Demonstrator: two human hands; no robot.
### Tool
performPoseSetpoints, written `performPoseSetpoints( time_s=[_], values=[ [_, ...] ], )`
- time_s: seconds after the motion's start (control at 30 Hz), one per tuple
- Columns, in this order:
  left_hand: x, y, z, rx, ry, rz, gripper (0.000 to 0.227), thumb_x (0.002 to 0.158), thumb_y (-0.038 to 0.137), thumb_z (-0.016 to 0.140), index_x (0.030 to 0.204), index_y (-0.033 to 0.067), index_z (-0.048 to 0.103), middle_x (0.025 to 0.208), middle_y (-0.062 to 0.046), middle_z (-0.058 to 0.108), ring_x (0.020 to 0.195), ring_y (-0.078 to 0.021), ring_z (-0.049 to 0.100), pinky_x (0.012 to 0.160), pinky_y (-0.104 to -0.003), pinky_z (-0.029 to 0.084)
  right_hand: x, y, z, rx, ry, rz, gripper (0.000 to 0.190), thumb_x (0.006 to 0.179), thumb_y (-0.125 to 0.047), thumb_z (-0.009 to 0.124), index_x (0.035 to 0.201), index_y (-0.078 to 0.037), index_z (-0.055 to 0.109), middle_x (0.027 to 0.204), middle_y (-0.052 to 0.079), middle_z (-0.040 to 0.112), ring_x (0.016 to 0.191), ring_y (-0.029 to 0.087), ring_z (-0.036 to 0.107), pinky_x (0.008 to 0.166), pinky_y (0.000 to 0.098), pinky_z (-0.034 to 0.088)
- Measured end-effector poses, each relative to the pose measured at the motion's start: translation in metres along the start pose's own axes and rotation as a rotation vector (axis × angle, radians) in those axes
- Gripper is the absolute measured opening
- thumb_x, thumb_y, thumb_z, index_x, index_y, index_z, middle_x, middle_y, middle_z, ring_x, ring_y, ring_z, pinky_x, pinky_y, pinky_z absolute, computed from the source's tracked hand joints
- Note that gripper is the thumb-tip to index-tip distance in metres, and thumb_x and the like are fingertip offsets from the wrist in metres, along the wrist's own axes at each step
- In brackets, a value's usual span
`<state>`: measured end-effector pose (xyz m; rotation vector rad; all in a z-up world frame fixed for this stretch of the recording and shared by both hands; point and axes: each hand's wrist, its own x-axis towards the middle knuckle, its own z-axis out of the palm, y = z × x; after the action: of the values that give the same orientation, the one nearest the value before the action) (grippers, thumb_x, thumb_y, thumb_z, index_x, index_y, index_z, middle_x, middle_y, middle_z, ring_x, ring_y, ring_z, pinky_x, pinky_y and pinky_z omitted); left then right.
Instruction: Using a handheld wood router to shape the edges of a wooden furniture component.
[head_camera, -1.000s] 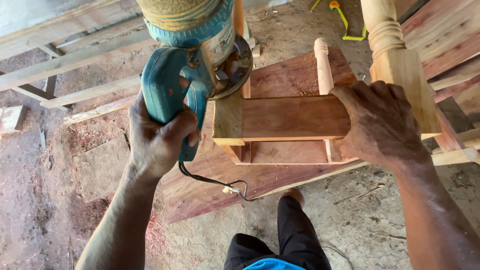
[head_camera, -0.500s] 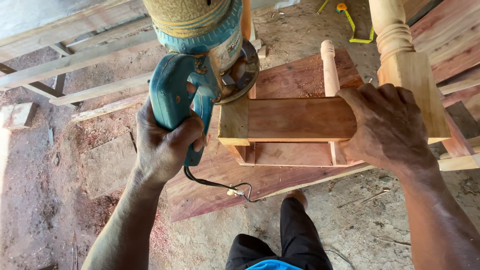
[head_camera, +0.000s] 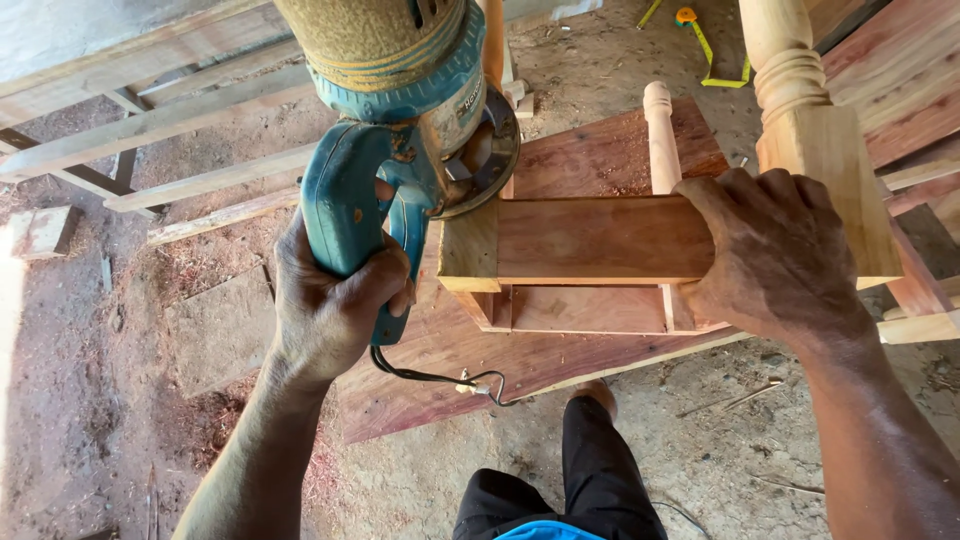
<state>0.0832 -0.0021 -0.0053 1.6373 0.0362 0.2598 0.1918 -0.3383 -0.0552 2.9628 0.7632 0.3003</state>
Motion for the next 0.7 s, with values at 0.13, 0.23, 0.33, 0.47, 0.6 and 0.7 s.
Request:
performPoseSetpoints(
  time_s=[0.13, 0.23, 0.33, 0.47, 0.6, 0.7],
  values=[
    [-0.003, 0.001, 0.001, 0.0, 0.005, -0.002, 0.043, 0.084, -0.006, 0.055, 0.126, 0.0022, 0.054, 0.068, -0.005, 0.06, 0.054, -0.0103, 0.056, 0.05, -0.028, 0.047, -0.001, -0.002, -0.002, 0.004, 0.037, -0.021, 0.097, 0.043, -0.035, 0.091, 0.134, -0.014, 0.064, 0.106, 0.007, 0.071, 0.099, 0.028, 0.063, 0.095, 0.044, 0.048],
    [-0.008, 0.002, 0.0, 0.019, 0.011, -0.011, 0.045, 0.083, -0.007, 0.055, 0.127, 0.0023, 0.055, 0.067, -0.005, 0.06, 0.053, -0.0101, 0.056, 0.05, -0.028, 0.048, 0.0, 0.0, 0.002, -0.009, -0.019, -0.001, 0.096, 0.044, -0.029, 0.09, 0.135, -0.016, 0.063, 0.108, 0.007, 0.071, 0.099, 0.028, 0.062, 0.094, 0.0442, 0.048],
    [-0.013, 0.004, -0.001, 0.012, 0.006, -0.023, 0.045, 0.083, -0.007, 0.055, 0.127, 0.0025, 0.054, 0.067, -0.005, 0.06, 0.054, -0.0098, 0.056, 0.05, -0.028, 0.049, -0.001, 0.0, 0.002, 0.013, -0.005, -0.001, 0.096, 0.044, -0.027, 0.089, 0.135, -0.015, 0.063, 0.107, 0.006, 0.07, 0.099, 0.028, 0.062, 0.094, 0.0439, 0.048],
    [-0.018, 0.006, 0.0, 0.014, 0.0, -0.027, 0.045, 0.083, -0.006, 0.056, 0.127, 0.0024, 0.053, 0.066, -0.005, 0.06, 0.053, -0.0096, 0.056, 0.049, -0.027, 0.048, -0.003, 0.001, 0.003, -0.038, 0.032, -0.032, 0.094, 0.044, -0.03, 0.088, 0.133, -0.013, 0.064, 0.105, 0.006, 0.07, 0.096, 0.027, 0.061, 0.091, 0.0418, 0.049],
    [-0.021, 0.009, 0.0, 0.028, 0.003, -0.03, 0.046, 0.082, -0.007, 0.056, 0.127, 0.0025, 0.053, 0.067, -0.005, 0.06, 0.053, -0.0097, 0.056, 0.049, -0.027, 0.048, -0.003, 0.004, 0.006, -0.025, 0.036, -0.035, 0.094, 0.045, -0.025, 0.086, 0.135, -0.014, 0.062, 0.106, 0.005, 0.069, 0.098, 0.026, 0.06, 0.092, 0.0425, 0.048],
    [-0.026, 0.008, 0.0, 0.023, 0.005, -0.047, 0.047, 0.083, -0.007, 0.057, 0.129, 0.0026, 0.053, 0.067, -0.005, 0.061, 0.053, -0.0098, 0.056, 0.05, -0.027, 0.048, -0.004, 0.001, 0.003, -0.013, 0.052, -0.032, 0.095, 0.043, -0.027, 0.086, 0.134, -0.014, 0.062, 0.108, 0.006, 0.069, 0.099, 0.027, 0.06, 0.093, 0.0429, 0.047]
  ],
)
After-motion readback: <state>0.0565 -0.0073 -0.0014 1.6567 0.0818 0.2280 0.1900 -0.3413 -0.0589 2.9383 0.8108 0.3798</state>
